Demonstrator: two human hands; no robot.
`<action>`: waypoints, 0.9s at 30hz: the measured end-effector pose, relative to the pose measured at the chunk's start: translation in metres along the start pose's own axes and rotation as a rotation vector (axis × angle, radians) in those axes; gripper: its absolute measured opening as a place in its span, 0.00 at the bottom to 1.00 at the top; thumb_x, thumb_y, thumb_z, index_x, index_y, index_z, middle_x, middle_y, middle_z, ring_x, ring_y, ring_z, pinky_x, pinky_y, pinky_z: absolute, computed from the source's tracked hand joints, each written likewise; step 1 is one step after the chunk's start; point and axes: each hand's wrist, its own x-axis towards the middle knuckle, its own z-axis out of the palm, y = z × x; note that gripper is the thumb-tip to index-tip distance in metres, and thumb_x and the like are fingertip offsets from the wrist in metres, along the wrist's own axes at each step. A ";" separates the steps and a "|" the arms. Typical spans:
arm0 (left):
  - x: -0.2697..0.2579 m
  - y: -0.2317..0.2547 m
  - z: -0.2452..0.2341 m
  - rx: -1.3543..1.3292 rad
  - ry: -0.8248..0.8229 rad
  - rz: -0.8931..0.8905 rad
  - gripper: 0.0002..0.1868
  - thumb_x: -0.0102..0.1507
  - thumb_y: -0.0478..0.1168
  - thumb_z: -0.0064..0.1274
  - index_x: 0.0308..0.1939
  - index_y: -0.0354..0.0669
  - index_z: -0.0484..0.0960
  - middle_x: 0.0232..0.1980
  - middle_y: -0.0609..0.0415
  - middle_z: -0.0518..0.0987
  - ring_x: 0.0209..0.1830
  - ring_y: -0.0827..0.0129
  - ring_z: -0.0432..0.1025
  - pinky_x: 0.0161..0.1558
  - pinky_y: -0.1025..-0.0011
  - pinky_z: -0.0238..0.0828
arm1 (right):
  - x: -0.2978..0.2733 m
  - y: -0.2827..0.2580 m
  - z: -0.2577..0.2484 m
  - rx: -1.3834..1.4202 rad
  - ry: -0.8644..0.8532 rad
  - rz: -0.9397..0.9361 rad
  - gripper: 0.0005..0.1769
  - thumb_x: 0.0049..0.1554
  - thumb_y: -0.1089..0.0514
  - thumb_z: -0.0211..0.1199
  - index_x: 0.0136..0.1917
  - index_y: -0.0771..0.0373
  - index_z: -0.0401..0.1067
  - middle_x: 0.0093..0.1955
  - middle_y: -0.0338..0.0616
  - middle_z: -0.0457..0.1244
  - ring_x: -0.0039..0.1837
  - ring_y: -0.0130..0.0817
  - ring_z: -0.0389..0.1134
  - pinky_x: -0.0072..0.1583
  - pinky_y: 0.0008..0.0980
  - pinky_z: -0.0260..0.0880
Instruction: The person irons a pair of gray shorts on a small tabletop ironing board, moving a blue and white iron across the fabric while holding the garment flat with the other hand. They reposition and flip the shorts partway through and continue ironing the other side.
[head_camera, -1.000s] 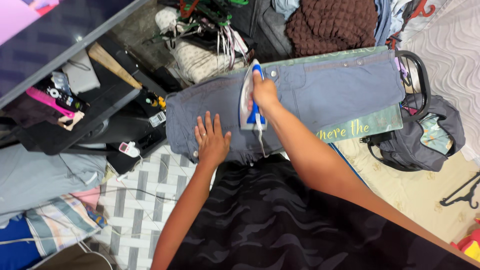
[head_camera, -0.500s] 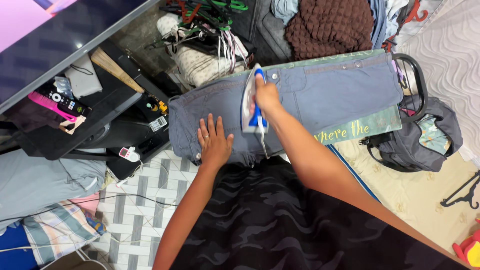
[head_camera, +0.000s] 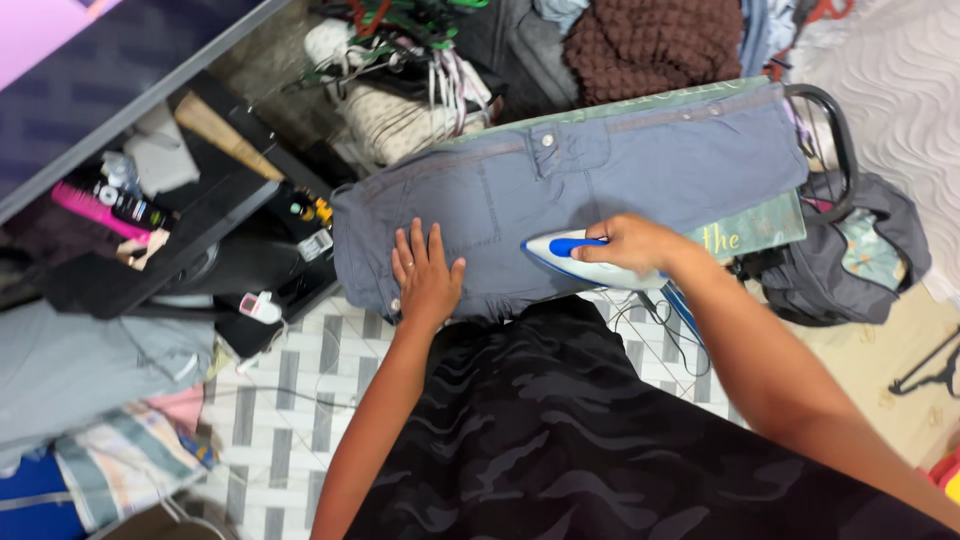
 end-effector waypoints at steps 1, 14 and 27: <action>0.001 0.000 0.000 0.018 -0.008 -0.009 0.41 0.66 0.53 0.49 0.78 0.40 0.54 0.83 0.42 0.42 0.83 0.43 0.30 0.77 0.47 0.25 | 0.004 0.001 -0.006 -0.087 -0.020 -0.095 0.29 0.52 0.34 0.64 0.53 0.58 0.82 0.40 0.49 0.73 0.39 0.36 0.73 0.41 0.35 0.71; 0.001 0.021 -0.005 0.116 -0.021 -0.148 0.40 0.66 0.55 0.47 0.79 0.51 0.54 0.84 0.51 0.42 0.83 0.51 0.32 0.78 0.54 0.26 | 0.034 0.027 -0.059 -0.095 0.106 -0.061 0.30 0.54 0.33 0.65 0.52 0.60 0.81 0.34 0.58 0.66 0.32 0.54 0.68 0.39 0.51 0.64; -0.023 0.038 0.001 0.101 0.070 -0.370 0.41 0.66 0.57 0.47 0.80 0.53 0.52 0.85 0.52 0.40 0.84 0.52 0.31 0.78 0.53 0.25 | 0.062 -0.042 -0.017 -0.248 0.079 -0.314 0.36 0.58 0.29 0.58 0.54 0.66 0.79 0.43 0.58 0.71 0.45 0.52 0.75 0.49 0.48 0.73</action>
